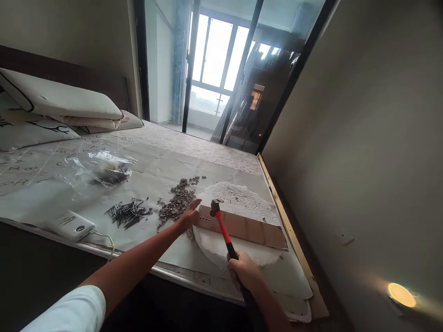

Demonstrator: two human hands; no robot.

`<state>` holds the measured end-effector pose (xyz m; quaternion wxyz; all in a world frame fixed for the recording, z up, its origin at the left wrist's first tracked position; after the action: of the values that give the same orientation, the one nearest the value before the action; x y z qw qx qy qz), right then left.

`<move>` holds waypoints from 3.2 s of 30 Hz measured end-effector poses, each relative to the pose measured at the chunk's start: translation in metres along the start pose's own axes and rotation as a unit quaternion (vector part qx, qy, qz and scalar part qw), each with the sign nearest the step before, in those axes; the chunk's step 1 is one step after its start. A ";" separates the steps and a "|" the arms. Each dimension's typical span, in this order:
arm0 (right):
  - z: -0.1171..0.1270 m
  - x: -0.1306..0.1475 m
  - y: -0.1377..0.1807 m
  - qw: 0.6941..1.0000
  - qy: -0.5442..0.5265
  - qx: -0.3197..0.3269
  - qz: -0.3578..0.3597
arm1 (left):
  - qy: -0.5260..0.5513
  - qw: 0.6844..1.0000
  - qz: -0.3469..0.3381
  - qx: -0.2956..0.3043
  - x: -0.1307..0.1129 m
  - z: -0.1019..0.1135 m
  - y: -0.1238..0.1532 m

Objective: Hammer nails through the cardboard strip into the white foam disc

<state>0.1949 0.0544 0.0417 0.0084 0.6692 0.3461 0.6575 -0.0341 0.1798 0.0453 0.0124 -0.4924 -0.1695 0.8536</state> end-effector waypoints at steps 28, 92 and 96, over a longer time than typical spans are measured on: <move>-0.016 -0.005 0.030 0.932 -0.342 0.087 -0.087 | -0.201 0.966 0.156 0.051 0.059 0.093 0.046; 0.015 0.010 0.076 0.991 -0.131 -0.006 0.032 | -0.412 0.881 -0.206 0.107 -0.082 -0.062 -0.002; 0.014 0.007 0.075 0.996 -0.087 0.000 0.034 | -0.477 0.846 -0.221 0.085 -0.081 -0.062 0.001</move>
<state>0.2406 0.0073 0.0806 0.0160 0.7350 0.3211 0.5970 0.0604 0.1807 0.0838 0.1600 0.0293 -0.1852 0.9691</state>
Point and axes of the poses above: each hand's wrist, its own y-axis away from the middle knuckle, its own z-axis out of the back of the hand, x = y × z, the point moved 10 cm from there along -y, towards the middle knuckle, and after that the axes turned 15 degrees about -y, right-handed, at the moved point
